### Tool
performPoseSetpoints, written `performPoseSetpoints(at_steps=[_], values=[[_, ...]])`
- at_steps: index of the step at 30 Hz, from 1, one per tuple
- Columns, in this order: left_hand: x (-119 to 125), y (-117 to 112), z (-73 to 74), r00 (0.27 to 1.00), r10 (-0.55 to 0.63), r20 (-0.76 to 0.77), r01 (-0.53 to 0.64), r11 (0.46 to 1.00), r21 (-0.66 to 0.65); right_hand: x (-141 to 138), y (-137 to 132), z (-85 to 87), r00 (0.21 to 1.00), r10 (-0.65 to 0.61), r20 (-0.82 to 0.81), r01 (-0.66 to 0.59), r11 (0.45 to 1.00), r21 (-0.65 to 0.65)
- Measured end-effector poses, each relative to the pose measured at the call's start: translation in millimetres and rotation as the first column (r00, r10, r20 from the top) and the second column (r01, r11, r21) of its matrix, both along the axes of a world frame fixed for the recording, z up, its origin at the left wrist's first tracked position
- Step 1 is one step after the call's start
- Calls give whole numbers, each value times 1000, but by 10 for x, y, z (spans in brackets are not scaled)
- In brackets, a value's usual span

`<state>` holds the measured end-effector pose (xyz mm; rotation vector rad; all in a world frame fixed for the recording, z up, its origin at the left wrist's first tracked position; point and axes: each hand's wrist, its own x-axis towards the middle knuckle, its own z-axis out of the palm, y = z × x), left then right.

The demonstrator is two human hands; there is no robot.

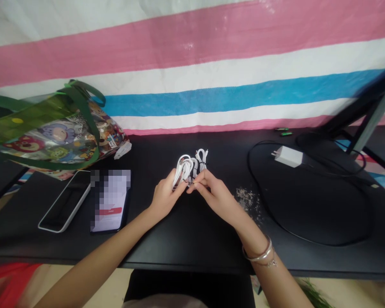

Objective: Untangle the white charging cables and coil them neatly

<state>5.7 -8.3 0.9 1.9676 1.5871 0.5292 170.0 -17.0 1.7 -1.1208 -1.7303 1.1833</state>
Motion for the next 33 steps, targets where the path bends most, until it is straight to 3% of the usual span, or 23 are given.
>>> performPoseSetpoints(at_steps=[9,21,33], values=[[7,-25,-22,992,-109,56,110,994,-9,-28,16,-73,993,-118,-12,118,988,98],[-9,-13,-62,950,-180,255,207,975,-84,-26,15,-72,990,-132,-41,135,988,77],[-10,-22,-49,976,-178,126,181,983,-17,-27,28,-55,984,-174,-25,175,984,26]])
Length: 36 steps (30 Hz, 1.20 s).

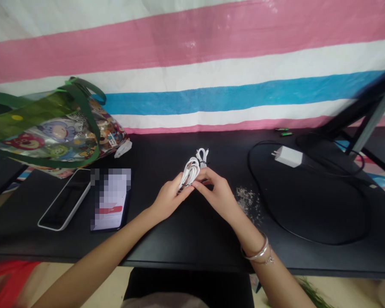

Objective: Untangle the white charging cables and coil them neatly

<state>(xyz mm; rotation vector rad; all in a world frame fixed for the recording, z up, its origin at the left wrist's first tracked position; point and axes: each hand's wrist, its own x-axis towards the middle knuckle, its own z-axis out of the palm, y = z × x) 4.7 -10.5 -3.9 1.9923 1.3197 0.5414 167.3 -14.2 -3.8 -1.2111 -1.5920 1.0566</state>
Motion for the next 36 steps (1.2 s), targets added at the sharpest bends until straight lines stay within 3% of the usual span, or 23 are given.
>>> performPoseSetpoints(at_steps=[10,29,36], values=[[10,-14,-3,1000,12,-5,-12,1000,1,-26,-9,-20,996,-2,-90,-1,999,-36],[19,-15,-23,1000,11,-10,-11,1000,-1,-32,-11,-40,998,46,-34,-46,999,-7],[29,-40,-40,1000,-18,13,19,998,-64,-3,-4,-26,993,121,-12,-121,992,-33]])
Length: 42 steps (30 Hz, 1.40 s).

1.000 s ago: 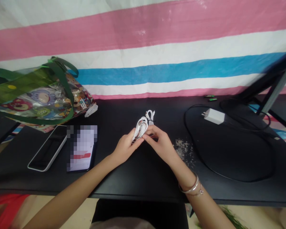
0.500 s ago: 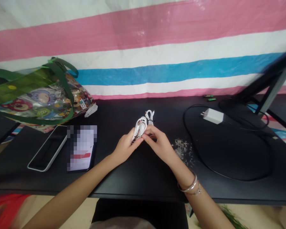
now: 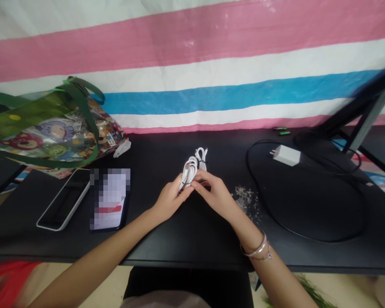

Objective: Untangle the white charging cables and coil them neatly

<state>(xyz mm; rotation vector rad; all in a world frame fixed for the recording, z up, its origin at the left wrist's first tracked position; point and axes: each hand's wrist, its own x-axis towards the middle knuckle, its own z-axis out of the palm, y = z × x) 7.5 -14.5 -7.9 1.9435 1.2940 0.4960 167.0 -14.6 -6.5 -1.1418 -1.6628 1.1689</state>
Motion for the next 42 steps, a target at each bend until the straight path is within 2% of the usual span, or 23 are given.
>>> performPoseSetpoints(at_steps=[8,13,16,21,27,33,42], values=[[-3,6,33,1000,-13,-10,13,1000,-27,44,22,-89,1000,-20,-7,20,999,29],[-8,8,74,999,-26,-44,24,998,-59,32,22,-154,985,-18,-173,12,999,-36],[-15,11,97,997,-44,-58,40,996,-78,4,32,-241,964,-48,-262,50,999,2],[-19,13,105,998,-36,-42,32,996,-89,-10,53,-319,949,-62,-308,72,997,20],[-25,6,80,996,-22,81,33,990,-138,-13,46,-278,929,-43,-367,36,999,-26],[-37,2,31,966,-35,255,86,978,-191,18,-9,-87,932,26,-361,-97,979,-180],[-23,-27,-29,846,-28,533,192,947,-256,-2,-84,20,899,-14,-437,-117,955,-271]])
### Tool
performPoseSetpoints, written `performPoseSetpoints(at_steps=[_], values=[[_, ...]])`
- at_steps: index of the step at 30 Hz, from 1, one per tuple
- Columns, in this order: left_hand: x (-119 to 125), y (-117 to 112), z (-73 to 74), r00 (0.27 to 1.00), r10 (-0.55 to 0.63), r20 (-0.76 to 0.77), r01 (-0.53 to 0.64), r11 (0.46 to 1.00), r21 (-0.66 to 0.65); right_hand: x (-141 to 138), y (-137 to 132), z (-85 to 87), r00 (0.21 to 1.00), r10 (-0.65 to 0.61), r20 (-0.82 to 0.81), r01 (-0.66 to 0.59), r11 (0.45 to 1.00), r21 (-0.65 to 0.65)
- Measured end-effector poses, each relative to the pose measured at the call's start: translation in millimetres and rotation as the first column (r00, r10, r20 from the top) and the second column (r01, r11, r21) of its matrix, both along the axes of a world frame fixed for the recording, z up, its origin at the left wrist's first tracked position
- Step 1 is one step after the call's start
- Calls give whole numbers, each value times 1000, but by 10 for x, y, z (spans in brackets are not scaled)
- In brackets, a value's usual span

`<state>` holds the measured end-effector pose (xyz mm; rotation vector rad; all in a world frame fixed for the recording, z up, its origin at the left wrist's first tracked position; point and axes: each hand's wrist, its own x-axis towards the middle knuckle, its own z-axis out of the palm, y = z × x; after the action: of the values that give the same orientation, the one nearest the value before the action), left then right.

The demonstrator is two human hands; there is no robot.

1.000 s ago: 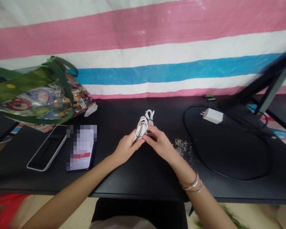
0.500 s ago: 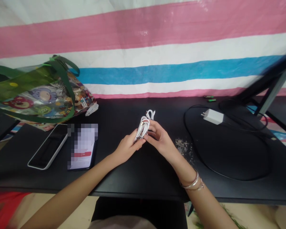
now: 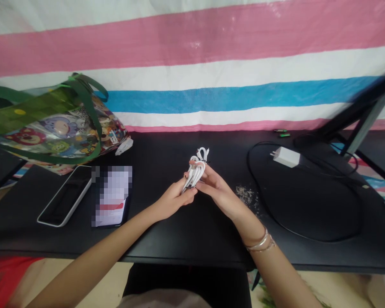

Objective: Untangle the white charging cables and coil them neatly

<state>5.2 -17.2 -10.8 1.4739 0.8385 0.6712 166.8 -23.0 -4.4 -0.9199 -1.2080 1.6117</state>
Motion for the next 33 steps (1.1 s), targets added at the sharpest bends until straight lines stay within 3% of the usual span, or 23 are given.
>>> performPoseSetpoints(at_steps=[12,21,28,33], values=[[35,-4,57,975,-27,223,54,991,-119,13,41,-43,999,39,28,-38,999,-14],[31,7,76,966,-87,243,126,981,-150,-2,16,-31,1000,1,15,-1,1000,5],[21,13,65,983,-65,170,86,989,-119,-38,-14,-23,999,-54,3,54,998,25],[18,14,56,1000,-6,-28,5,998,-59,-88,-31,-21,995,-91,34,90,996,15]])
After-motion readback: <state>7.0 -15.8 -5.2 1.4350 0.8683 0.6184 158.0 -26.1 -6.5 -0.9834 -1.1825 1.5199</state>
